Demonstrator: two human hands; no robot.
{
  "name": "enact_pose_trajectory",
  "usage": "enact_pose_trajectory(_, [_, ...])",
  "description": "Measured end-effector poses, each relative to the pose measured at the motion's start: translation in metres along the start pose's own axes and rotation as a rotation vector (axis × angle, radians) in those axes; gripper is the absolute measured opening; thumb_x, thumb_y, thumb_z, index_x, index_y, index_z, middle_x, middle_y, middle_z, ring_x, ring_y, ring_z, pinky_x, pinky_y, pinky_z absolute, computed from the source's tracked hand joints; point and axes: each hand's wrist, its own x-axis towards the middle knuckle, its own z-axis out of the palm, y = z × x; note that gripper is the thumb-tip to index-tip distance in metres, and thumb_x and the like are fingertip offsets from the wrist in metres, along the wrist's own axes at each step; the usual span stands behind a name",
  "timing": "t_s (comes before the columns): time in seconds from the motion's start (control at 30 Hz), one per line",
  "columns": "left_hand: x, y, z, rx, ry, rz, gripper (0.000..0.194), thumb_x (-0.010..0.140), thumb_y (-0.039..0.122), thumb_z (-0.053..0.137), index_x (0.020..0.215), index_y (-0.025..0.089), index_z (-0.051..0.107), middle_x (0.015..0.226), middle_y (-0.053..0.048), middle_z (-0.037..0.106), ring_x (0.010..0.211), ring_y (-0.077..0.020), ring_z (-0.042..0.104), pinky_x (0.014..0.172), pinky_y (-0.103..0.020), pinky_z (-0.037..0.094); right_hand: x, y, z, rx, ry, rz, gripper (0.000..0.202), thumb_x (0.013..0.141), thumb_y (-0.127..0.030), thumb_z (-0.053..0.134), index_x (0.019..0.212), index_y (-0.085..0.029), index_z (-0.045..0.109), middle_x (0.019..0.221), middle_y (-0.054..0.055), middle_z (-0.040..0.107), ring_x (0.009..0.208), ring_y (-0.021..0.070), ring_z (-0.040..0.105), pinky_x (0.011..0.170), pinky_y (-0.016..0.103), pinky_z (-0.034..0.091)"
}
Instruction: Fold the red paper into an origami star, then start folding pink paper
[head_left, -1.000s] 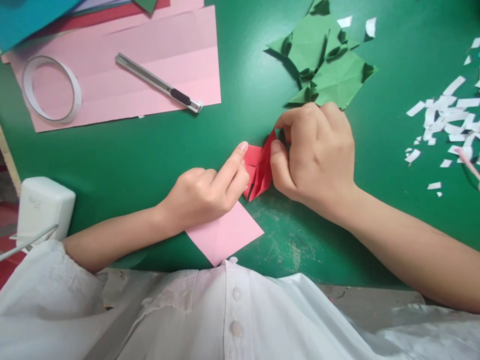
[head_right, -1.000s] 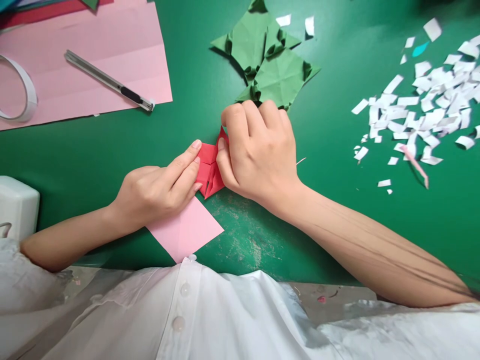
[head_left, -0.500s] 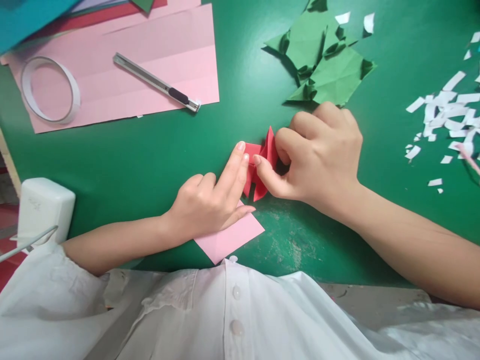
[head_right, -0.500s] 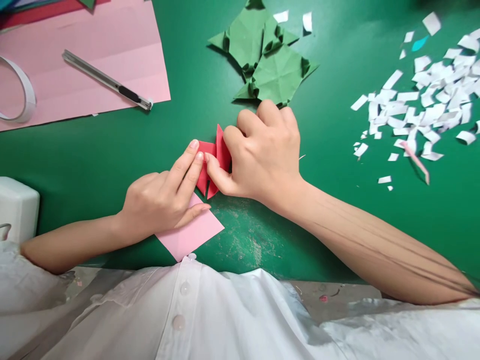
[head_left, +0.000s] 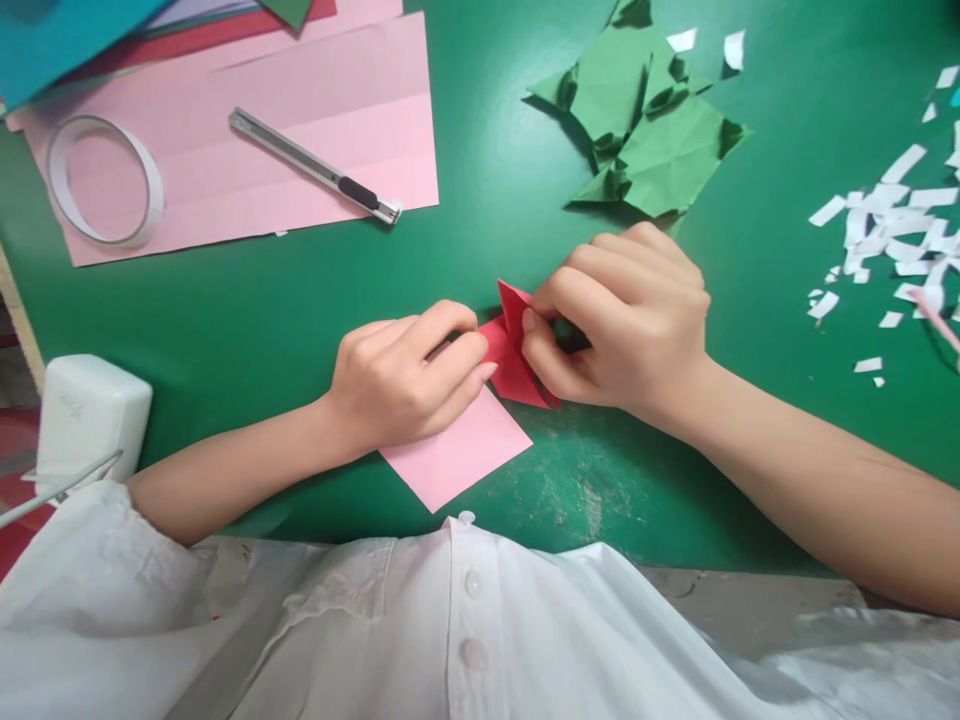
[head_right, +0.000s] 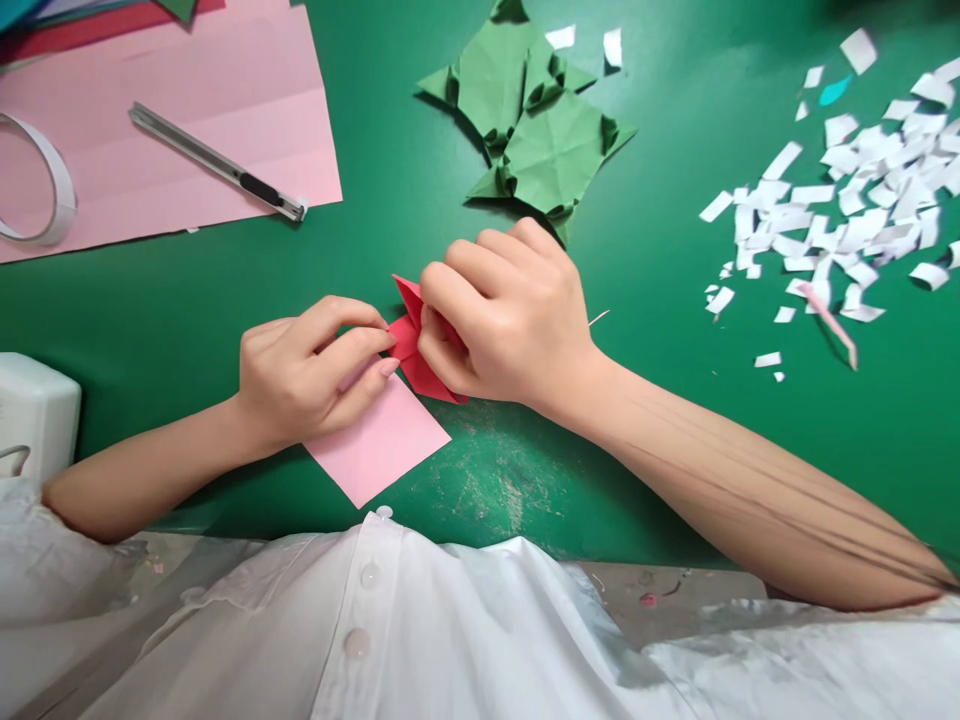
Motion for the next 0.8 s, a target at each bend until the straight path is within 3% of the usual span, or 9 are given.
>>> enact_pose_trajectory(0.07, [0.001, -0.001, -0.001, -0.082, 0.022, -0.071, 0.015, 0.097, 0.034, 0.06, 0.093, 0.02, 0.064, 0.092, -0.002, 0.076, 0.064, -0.0088, 0.064, 0.054, -0.024, 0.041, 0.0, -0.002, 0.003, 0.006, 0.05, -0.057, 0.032, 0.101, -0.026, 0.042, 0.07, -0.023, 0.047, 0.066, 0.002, 0.049, 0.062, 0.0169, 0.04, 0.067, 0.038, 0.027])
enact_pose_trajectory(0.17, [0.003, -0.003, -0.003, -0.189, 0.015, -0.187, 0.024, 0.094, 0.039, 0.063, 0.107, 0.019, 0.062, 0.093, -0.002, 0.076, 0.069, -0.0091, 0.067, 0.056, -0.021, 0.047, 0.001, -0.006, 0.009, -0.072, 0.261, -0.271, 0.024, 0.095, -0.022, 0.055, 0.071, -0.024, 0.049, 0.069, -0.001, 0.056, 0.06, 0.0151, 0.038, 0.06, 0.036, 0.024])
enact_pose_trajectory(0.23, [0.005, -0.003, -0.004, -0.237, -0.01, -0.212, 0.027, 0.091, 0.032, 0.062, 0.115, 0.018, 0.061, 0.095, -0.001, 0.076, 0.071, -0.0086, 0.068, 0.06, -0.019, 0.05, 0.001, -0.01, 0.013, -0.139, 0.36, -0.388, 0.02, 0.09, -0.02, 0.061, 0.073, -0.024, 0.05, 0.069, -0.002, 0.058, 0.059, 0.0141, 0.039, 0.056, 0.034, 0.024])
enact_pose_trajectory(0.3, [0.007, -0.004, -0.006, -0.288, -0.006, -0.207, 0.023, 0.089, 0.021, 0.059, 0.111, 0.019, 0.065, 0.092, 0.002, 0.077, 0.069, -0.007, 0.067, 0.061, -0.018, 0.051, 0.001, -0.014, 0.014, -0.158, 0.379, -0.419, 0.015, 0.089, -0.023, 0.062, 0.078, -0.024, 0.052, 0.072, -0.001, 0.061, 0.059, 0.014, 0.042, 0.053, 0.033, 0.027])
enact_pose_trajectory(0.37, [0.009, -0.006, -0.007, -0.327, 0.004, -0.221, 0.019, 0.087, 0.014, 0.056, 0.102, 0.02, 0.068, 0.087, 0.003, 0.077, 0.064, -0.0058, 0.065, 0.059, -0.018, 0.05, 0.0, -0.018, 0.013, -0.1, 0.346, -0.363, 0.009, 0.093, -0.031, 0.058, 0.087, -0.025, 0.055, 0.079, 0.001, 0.065, 0.062, 0.0151, 0.049, 0.053, 0.033, 0.034])
enact_pose_trajectory(0.47, [0.011, -0.008, -0.008, -0.349, 0.01, -0.238, 0.017, 0.089, 0.016, 0.055, 0.094, 0.02, 0.071, 0.083, 0.003, 0.077, 0.058, -0.0059, 0.061, 0.052, -0.019, 0.047, 0.0, -0.025, 0.008, 0.098, 0.247, -0.162, 0.012, 0.098, -0.036, 0.052, 0.099, -0.024, 0.055, 0.087, 0.004, 0.068, 0.071, 0.0173, 0.059, 0.06, 0.032, 0.047])
enact_pose_trajectory(0.6, [0.009, -0.012, -0.007, -0.335, 0.035, -0.204, 0.021, 0.093, 0.021, 0.053, 0.091, 0.02, 0.073, 0.081, 0.003, 0.077, 0.063, -0.0073, 0.065, 0.055, -0.02, 0.049, 0.002, -0.033, 0.002, 0.311, 0.116, -0.015, 0.009, 0.099, -0.024, 0.052, 0.091, -0.023, 0.055, 0.078, 0.001, 0.065, 0.067, 0.0145, 0.057, 0.063, 0.031, 0.047])
enact_pose_trajectory(0.8, [0.006, -0.011, -0.005, -0.251, 0.067, -0.153, 0.026, 0.098, 0.023, 0.048, 0.095, 0.022, 0.074, 0.084, 0.002, 0.078, 0.064, -0.0077, 0.067, 0.057, -0.02, 0.052, 0.003, -0.037, 0.003, 0.4, 0.002, 0.106, 0.017, 0.099, -0.023, 0.051, 0.082, -0.022, 0.056, 0.073, -0.001, 0.061, 0.066, 0.0136, 0.053, 0.064, 0.031, 0.045])
